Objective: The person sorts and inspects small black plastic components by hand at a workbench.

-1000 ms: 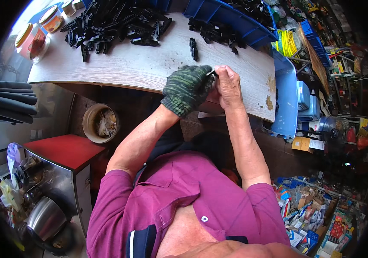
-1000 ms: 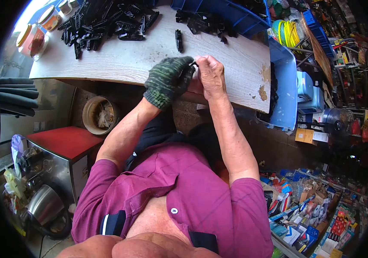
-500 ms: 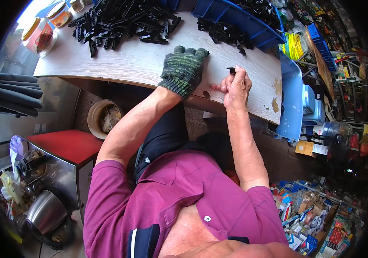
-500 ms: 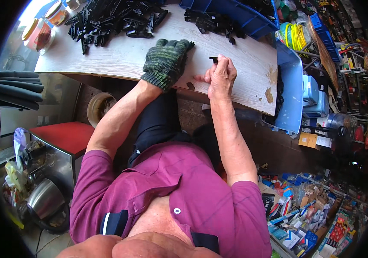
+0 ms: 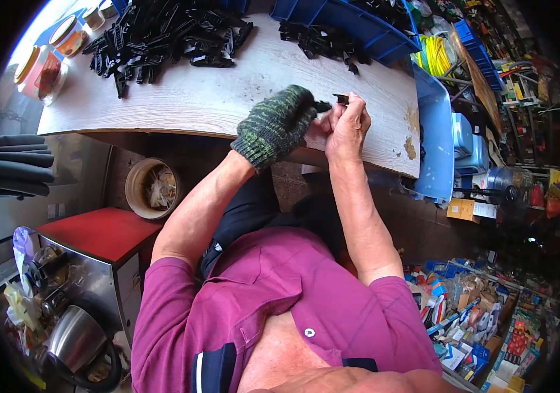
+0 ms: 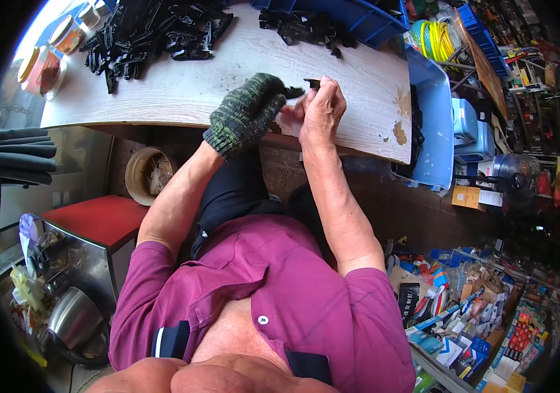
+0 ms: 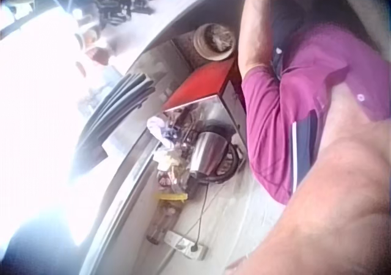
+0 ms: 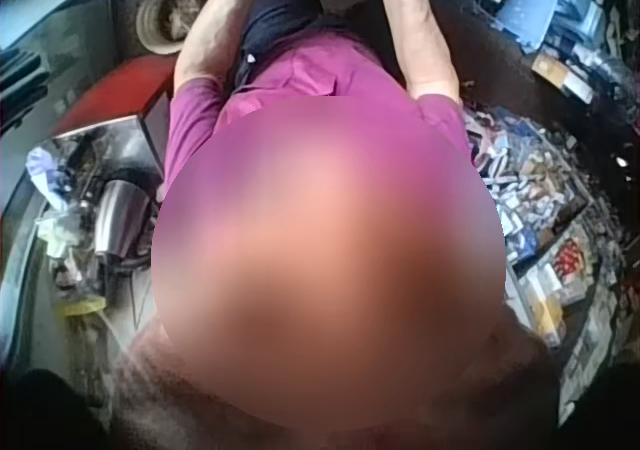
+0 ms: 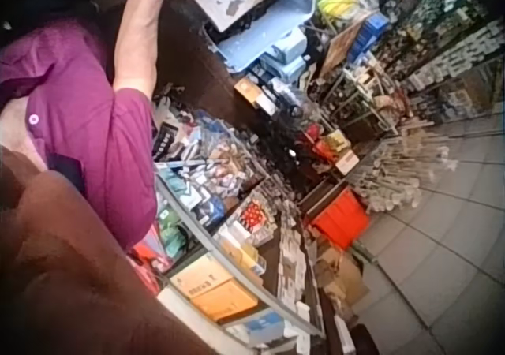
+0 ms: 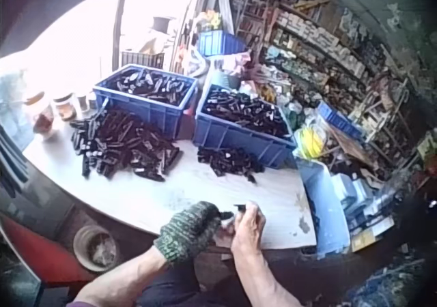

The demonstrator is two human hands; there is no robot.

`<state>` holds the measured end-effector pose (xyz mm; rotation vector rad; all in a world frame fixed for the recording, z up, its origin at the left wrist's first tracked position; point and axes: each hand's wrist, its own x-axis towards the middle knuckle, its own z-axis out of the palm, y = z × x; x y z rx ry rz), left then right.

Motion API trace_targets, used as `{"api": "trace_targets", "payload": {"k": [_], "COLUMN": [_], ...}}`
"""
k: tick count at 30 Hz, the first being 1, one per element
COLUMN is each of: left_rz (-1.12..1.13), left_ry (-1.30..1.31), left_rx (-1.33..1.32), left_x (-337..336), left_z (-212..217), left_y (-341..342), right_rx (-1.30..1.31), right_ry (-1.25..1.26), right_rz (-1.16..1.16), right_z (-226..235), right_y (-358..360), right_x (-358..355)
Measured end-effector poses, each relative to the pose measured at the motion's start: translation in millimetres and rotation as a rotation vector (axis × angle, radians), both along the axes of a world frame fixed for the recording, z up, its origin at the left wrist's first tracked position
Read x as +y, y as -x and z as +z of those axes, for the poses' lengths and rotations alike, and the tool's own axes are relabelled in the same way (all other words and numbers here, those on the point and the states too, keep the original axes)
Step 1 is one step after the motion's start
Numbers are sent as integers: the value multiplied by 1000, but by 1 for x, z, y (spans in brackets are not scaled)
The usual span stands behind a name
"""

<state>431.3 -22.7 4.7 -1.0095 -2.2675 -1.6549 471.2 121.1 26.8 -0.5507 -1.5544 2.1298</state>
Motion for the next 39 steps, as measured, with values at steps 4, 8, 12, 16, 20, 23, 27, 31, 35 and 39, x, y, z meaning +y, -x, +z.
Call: {"api": "trace_targets", "payload": {"k": [4,8,12,16,20,23,27,31,35,39], "left_rz": [-118,-71,-78,34,92,50,366,632,566,534], "left_ry": [-49,-54,-89,-282,-234,-162,168,673,645,665], "left_rx": [-238,-312,-382,-353,-345,-358,5,44,109,194], "left_x": [10,10,14,34,53,48,-9,-68,-85,-77], "left_z": [3,6,5,-5,7,8,6,16,12,17], "left_y": [-3,-4,-4,-12,-24,-18,13,59,61,45], "right_rx": [-64,-61,-27,-42,30,42,-58,-178,-178,-317], "right_ry": [-43,-30,-98,-297,-188,-193,82,107,44,-81], "right_rz": [-119,-70,-50,-20,-81,-72,-41,-252,-569,-612], "right_z": [-5,2,-3,-11,-13,-20,7,11,21,18], "right_y": [-1,-4,-2,-6,-8,-7,-6,8,16,17], "right_x": [2,-5,-7,-3,8,18,4,65,138,158]}}
